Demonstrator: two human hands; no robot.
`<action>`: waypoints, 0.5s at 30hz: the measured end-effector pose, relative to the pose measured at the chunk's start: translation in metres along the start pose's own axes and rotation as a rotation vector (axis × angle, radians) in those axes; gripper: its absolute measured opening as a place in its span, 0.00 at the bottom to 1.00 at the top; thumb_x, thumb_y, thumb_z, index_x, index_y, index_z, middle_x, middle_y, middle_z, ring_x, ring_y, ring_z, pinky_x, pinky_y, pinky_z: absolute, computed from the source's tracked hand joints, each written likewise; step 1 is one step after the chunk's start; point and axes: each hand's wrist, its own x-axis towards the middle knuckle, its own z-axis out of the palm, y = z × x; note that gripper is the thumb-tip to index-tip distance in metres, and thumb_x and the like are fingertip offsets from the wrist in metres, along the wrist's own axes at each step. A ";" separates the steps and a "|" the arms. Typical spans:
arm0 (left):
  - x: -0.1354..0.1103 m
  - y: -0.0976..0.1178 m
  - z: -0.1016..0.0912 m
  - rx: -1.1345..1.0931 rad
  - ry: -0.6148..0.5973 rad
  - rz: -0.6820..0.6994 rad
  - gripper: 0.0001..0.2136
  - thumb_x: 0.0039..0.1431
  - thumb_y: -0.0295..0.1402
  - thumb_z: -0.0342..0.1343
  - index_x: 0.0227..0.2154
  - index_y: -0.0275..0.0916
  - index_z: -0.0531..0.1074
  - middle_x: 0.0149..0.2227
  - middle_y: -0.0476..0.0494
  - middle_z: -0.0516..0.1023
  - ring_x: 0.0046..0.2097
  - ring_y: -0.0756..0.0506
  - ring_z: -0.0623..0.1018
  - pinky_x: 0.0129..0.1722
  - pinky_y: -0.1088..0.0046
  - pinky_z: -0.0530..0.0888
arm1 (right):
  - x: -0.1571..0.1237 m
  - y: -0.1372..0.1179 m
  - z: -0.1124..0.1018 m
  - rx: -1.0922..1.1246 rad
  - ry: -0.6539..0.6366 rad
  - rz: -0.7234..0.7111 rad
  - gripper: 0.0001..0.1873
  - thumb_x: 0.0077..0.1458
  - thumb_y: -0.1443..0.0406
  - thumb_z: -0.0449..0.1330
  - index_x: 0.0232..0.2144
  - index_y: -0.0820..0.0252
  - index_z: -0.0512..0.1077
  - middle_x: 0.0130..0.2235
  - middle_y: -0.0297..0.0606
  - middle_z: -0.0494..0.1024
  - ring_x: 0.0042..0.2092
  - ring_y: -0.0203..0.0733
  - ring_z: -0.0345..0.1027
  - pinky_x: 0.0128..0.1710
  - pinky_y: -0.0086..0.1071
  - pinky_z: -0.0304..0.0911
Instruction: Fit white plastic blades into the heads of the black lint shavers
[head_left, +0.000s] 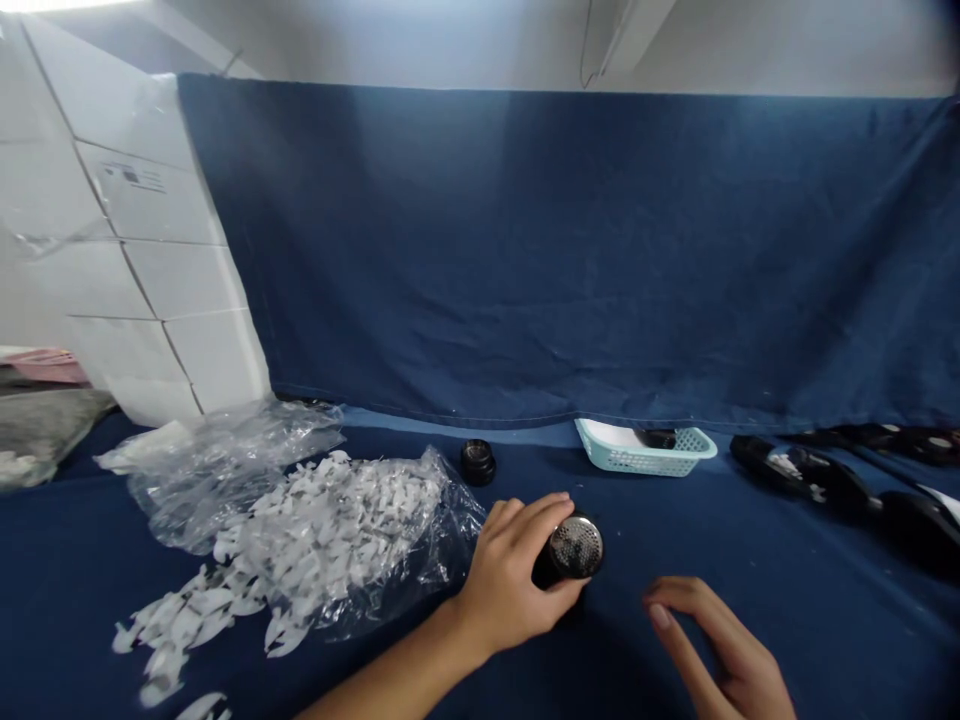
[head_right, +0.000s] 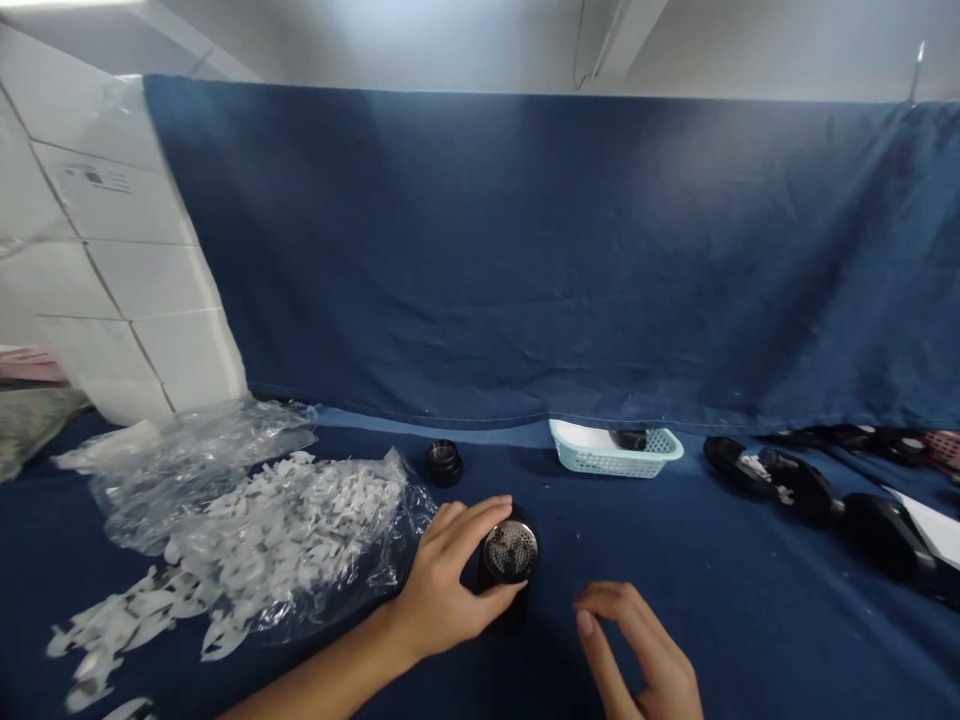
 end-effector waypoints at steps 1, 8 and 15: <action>-0.001 -0.001 0.000 0.017 0.006 0.017 0.30 0.51 0.34 0.63 0.57 0.46 0.63 0.55 0.42 0.73 0.50 0.39 0.75 0.53 0.57 0.67 | 0.000 0.006 0.001 -0.005 -0.021 -0.003 0.10 0.56 0.56 0.59 0.29 0.54 0.74 0.33 0.41 0.78 0.38 0.48 0.74 0.40 0.33 0.68; -0.003 -0.009 0.003 0.062 0.049 0.039 0.31 0.49 0.27 0.61 0.57 0.44 0.61 0.55 0.41 0.73 0.51 0.39 0.72 0.52 0.59 0.69 | -0.004 0.023 0.013 0.082 -0.147 0.065 0.10 0.57 0.57 0.58 0.28 0.54 0.73 0.31 0.36 0.76 0.36 0.43 0.72 0.38 0.29 0.65; -0.004 -0.012 0.009 -0.057 0.082 -0.098 0.28 0.50 0.23 0.58 0.56 0.43 0.63 0.54 0.41 0.72 0.55 0.39 0.70 0.57 0.56 0.66 | 0.001 0.048 0.015 0.157 -0.159 0.438 0.19 0.55 0.48 0.57 0.31 0.58 0.73 0.24 0.33 0.73 0.29 0.42 0.69 0.32 0.30 0.65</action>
